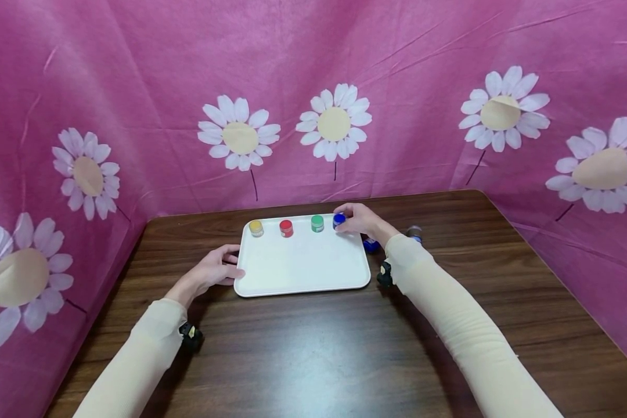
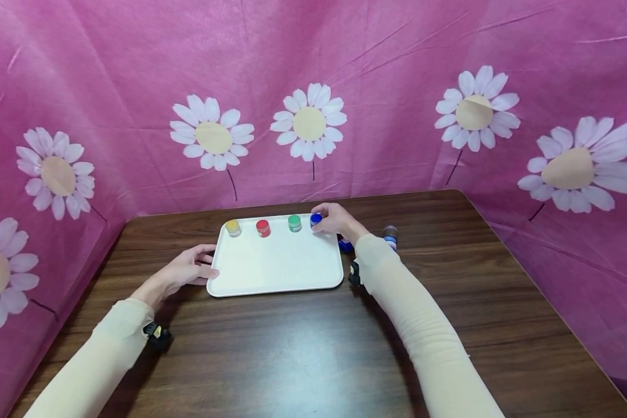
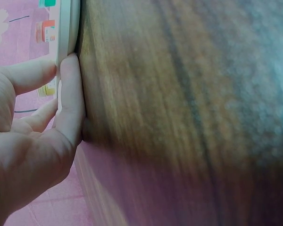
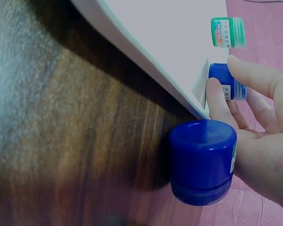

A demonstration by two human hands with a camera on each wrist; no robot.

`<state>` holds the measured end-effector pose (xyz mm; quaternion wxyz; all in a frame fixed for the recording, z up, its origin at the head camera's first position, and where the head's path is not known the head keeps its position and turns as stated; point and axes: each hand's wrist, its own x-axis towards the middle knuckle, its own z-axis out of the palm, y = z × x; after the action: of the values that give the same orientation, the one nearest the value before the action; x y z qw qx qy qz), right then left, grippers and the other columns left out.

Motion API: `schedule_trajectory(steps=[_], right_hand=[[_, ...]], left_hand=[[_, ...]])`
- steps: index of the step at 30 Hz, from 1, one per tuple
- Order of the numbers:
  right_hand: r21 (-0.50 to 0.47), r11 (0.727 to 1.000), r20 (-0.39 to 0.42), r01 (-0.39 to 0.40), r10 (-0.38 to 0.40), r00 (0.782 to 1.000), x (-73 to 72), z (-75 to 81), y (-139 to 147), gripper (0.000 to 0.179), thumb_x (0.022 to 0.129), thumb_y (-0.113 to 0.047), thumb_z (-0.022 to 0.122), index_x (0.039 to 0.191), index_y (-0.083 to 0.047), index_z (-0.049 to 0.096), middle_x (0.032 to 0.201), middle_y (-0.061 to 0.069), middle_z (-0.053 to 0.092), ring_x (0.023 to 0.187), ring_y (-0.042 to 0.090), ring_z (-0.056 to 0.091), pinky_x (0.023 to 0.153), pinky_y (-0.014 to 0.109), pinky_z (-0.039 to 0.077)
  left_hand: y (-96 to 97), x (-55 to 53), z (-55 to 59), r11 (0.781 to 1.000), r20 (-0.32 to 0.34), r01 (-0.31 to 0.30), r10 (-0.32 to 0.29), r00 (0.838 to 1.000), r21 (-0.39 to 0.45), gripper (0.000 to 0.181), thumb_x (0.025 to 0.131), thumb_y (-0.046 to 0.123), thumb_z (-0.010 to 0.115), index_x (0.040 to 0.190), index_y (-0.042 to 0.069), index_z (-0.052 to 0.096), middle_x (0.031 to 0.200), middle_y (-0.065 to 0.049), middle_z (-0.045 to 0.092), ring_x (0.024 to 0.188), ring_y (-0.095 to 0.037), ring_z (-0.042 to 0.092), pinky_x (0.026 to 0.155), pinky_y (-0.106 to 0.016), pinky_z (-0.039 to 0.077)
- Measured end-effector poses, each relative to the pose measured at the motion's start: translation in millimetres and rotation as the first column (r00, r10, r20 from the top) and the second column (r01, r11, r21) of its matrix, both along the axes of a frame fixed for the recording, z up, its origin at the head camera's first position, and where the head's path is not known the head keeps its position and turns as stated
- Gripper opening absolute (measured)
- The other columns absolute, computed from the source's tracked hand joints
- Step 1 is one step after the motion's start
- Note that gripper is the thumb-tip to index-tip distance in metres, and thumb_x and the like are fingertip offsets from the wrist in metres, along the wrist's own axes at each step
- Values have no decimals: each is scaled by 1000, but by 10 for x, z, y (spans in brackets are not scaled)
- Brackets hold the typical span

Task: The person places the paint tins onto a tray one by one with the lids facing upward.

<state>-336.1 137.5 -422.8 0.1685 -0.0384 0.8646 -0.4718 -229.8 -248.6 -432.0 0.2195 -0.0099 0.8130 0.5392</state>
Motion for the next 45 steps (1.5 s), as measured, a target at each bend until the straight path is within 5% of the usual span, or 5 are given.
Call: schedule_trajectory(steps=[14,20,25,32,45], right_hand=[[-25,999,31,-20,21,999,-13,14,35,55,89,-8,78,140,-10,57,130,15,52,114,29,52,101,42,48],[-151,988,96,-44,58,994,29,79,146,61,90,-5,75,146,-9,50,139,17,45,120,30,50,98,42,52],[-214,976,126,-49,77,989,103,215,302,61,93,-4,73,147,-8,46,144,19,42,126,33,49,98,48,53],[-182,975,136,-128,154,979,278,390,509,62,95,-5,70,150,-4,40,148,22,41,126,38,51,92,49,56],[-164,970,94,-179,196,976,572,386,944,66,96,-17,72,151,-3,39,154,24,37,123,35,54,92,54,55]], left_hand=[[-5,-22,-16,1000,9,-12,12,1000,0,76,91,0,71,156,2,30,128,-23,46,99,-25,61,83,-37,59],[7,-22,-22,1000,8,-3,3,1000,8,77,91,1,71,156,2,29,129,-23,46,99,-25,61,83,-37,59],[3,-24,-28,1000,7,-2,2,1000,12,77,91,0,71,156,1,29,128,-24,46,98,-24,62,84,-37,59],[-19,-27,-1,1000,6,-3,3,1000,-2,77,91,2,71,156,2,29,129,-23,45,98,-24,61,83,-36,59],[-27,-42,-23,1000,6,-2,2,1000,4,77,92,1,71,156,2,29,129,-23,46,99,-24,61,85,-37,59]])
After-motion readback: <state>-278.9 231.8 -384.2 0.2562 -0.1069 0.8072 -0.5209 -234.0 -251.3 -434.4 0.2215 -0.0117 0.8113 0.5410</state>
